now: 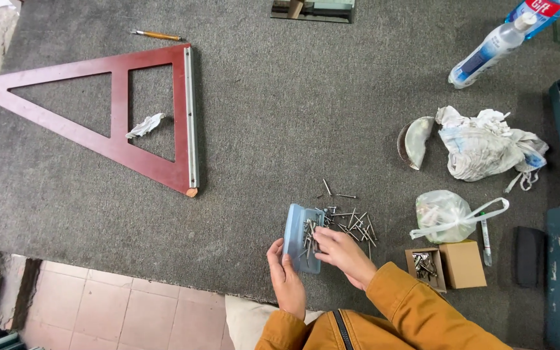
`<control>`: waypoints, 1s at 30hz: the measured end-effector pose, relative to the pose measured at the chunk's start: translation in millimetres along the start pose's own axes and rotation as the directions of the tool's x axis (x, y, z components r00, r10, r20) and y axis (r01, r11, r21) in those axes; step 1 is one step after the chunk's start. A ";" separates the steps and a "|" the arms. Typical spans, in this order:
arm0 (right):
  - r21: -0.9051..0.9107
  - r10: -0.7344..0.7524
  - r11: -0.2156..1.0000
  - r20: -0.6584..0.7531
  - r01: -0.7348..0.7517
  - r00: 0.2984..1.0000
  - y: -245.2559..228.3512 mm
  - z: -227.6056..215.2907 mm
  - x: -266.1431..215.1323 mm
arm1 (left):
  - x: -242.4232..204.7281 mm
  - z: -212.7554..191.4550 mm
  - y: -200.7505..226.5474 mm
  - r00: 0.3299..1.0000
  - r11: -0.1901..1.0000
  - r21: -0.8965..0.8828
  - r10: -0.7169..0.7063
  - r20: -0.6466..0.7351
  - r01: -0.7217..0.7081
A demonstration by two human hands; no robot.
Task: Sorting through a collection of screws, moving them between a plastic case, a cardboard box, and the workbench surface before packing them away.
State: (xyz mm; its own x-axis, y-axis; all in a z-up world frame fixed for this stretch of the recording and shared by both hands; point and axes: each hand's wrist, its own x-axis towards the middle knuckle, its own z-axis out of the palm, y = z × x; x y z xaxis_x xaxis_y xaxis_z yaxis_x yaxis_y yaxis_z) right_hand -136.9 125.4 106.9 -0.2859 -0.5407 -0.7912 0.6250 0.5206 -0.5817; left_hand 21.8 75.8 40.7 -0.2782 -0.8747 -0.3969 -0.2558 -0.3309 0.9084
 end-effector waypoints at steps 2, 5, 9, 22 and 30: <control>-0.037 0.019 0.999 0.051 -0.017 0.999 -2.6 -4.0 -6.0 | 3.3 -2.3 -0.6 0.997 0.995 -0.067 -0.072 -0.015 0.070; -0.087 0.002 0.996 0.102 0.007 0.995 -8.9 -10.1 -14.4 | 9.9 -13.0 9.9 0.986 0.968 -0.207 -0.156 -0.057 0.141; -0.380 -0.035 0.925 -0.078 0.003 0.996 -27.4 -25.0 -21.1 | 30.4 -39.8 -9.3 0.985 1.000 -0.012 0.016 -0.174 -0.018; -0.786 -0.293 0.606 -0.363 -0.122 0.884 40.1 -66.4 16.4 | 41.5 -75.0 35.6 0.850 0.742 0.598 0.494 -0.182 -0.303; -0.865 -0.378 0.488 -0.087 0.118 0.922 23.7 -79.6 4.2 | 46.5 -52.7 7.0 0.864 0.239 0.860 0.359 0.353 -0.450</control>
State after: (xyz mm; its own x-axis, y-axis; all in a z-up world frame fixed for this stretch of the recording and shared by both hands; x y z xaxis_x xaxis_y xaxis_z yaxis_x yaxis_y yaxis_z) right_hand -181.1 188.1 74.7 -0.5631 -0.6376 -0.5258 -0.3575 0.7615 -0.5407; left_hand 55.8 14.2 35.5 -0.6587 -0.7497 -0.0637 -0.7324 0.6194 0.2826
